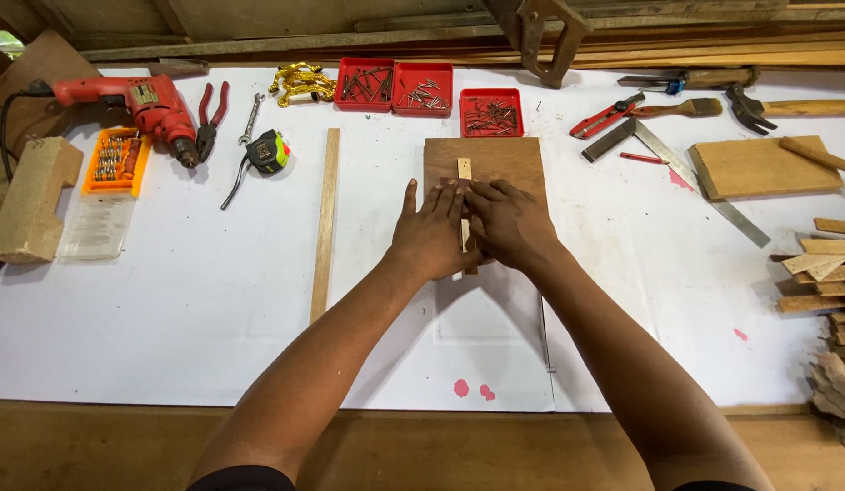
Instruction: Sand wood using sandpaper.
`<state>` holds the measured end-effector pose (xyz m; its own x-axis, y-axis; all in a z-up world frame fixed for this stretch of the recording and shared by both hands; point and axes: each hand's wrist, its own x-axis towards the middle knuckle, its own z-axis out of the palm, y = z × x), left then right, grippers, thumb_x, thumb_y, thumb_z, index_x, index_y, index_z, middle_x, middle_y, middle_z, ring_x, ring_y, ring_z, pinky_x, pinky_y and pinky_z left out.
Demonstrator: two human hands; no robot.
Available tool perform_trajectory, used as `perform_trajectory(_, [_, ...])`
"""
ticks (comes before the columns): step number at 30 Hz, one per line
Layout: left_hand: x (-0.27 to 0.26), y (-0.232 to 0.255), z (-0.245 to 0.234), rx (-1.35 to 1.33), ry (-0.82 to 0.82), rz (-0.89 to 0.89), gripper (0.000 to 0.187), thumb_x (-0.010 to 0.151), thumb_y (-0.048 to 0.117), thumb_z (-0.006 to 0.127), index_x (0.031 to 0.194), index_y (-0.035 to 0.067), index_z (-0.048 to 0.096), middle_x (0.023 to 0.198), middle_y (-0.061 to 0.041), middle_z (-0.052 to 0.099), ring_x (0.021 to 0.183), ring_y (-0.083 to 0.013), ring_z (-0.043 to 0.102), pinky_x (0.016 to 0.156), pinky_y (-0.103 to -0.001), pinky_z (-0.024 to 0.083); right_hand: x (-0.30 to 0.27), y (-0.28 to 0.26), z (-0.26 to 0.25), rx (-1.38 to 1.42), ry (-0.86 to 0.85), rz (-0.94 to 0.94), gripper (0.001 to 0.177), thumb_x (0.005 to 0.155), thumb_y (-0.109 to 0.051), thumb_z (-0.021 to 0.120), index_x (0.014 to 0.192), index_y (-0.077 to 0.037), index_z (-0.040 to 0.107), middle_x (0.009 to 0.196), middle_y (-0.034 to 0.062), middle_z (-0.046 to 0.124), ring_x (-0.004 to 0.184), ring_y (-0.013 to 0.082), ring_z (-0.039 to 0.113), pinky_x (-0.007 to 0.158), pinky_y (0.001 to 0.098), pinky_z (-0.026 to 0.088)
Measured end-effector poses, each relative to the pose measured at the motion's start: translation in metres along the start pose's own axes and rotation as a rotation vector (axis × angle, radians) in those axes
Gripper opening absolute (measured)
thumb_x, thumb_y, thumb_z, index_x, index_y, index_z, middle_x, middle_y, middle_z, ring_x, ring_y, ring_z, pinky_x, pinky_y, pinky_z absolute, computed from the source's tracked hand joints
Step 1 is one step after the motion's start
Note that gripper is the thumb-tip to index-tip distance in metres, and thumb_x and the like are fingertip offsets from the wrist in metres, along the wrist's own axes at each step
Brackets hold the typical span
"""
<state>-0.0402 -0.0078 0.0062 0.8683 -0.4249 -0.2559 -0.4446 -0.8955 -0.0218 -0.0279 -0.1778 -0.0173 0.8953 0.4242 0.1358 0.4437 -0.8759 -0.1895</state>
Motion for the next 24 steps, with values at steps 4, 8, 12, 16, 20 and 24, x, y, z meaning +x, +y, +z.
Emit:
perform_trajectory(4, [-0.024, 0.013, 0.012, 0.000, 0.023, 0.014, 0.117, 0.085, 0.090, 0.039, 0.161, 0.005, 0.015, 0.169, -0.015, 0.017, 0.157, -0.0259, 0.014, 0.124, -0.061, -0.003, -0.029, -0.017, -0.007, -0.005, -0.004, 0.003, 0.048, 0.096, -0.033, 0.056, 0.141, -0.017, 0.061, 0.148, 0.0025, 0.058, 0.137, 0.0267, 0.049, 0.108, 0.0436, 0.044])
perform_trajectory(8, [-0.048, 0.024, 0.019, 0.004, 0.057, 0.009, 0.123, 0.080, 0.094, 0.038, 0.162, 0.006, 0.014, 0.169, -0.014, 0.017, 0.156, -0.0263, 0.014, 0.123, -0.060, -0.002, -0.052, -0.031, -0.013, 0.005, -0.042, 0.032, 0.047, 0.095, -0.033, 0.057, 0.140, -0.018, 0.060, 0.147, 0.0011, 0.058, 0.138, 0.0261, 0.047, 0.107, 0.0455, 0.043])
perform_trajectory(12, [-0.063, 0.035, 0.021, 0.007, 0.015, -0.001, 0.126, 0.078, 0.097, 0.034, 0.161, 0.005, 0.012, 0.169, -0.014, 0.014, 0.157, -0.0247, 0.010, 0.124, -0.058, -0.004, -0.070, -0.037, -0.011, -0.007, -0.042, 0.022, 0.049, 0.096, -0.035, 0.057, 0.142, -0.017, 0.059, 0.147, 0.0007, 0.058, 0.138, 0.0247, 0.049, 0.107, 0.0454, 0.045])
perform_trajectory(16, [-0.066, 0.036, 0.022, 0.006, 0.010, -0.002, 0.127, 0.078, 0.097, 0.033, 0.162, 0.004, 0.011, 0.170, -0.014, 0.014, 0.156, -0.0248, 0.011, 0.124, -0.059, -0.004, -0.071, -0.037, -0.006, -0.034, -0.053, 0.042, 0.050, 0.098, -0.039, 0.056, 0.142, -0.017, 0.058, 0.147, 0.0001, 0.057, 0.139, 0.0239, 0.048, 0.108, 0.0447, 0.044])
perform_trajectory(20, [-0.062, 0.033, 0.017, 0.006, 0.008, 0.005, 0.126, 0.078, 0.097, 0.034, 0.161, 0.004, 0.012, 0.170, -0.013, 0.015, 0.157, -0.0238, 0.011, 0.124, -0.059, -0.004, -0.065, -0.033, -0.006, -0.061, -0.072, 0.040, 0.051, 0.099, -0.041, 0.054, 0.145, -0.019, 0.056, 0.150, -0.0013, 0.055, 0.139, 0.0251, 0.047, 0.109, 0.0449, 0.043])
perform_trajectory(24, [-0.047, 0.025, 0.016, 0.009, 0.034, 0.006, 0.125, 0.080, 0.095, 0.036, 0.162, 0.003, 0.013, 0.170, -0.014, 0.016, 0.157, -0.0246, 0.013, 0.124, -0.059, -0.003, -0.049, -0.026, -0.003, -0.068, -0.059, 0.046, 0.050, 0.097, -0.036, 0.054, 0.145, -0.021, 0.056, 0.151, -0.0013, 0.054, 0.139, 0.0277, 0.045, 0.110, 0.0455, 0.041])
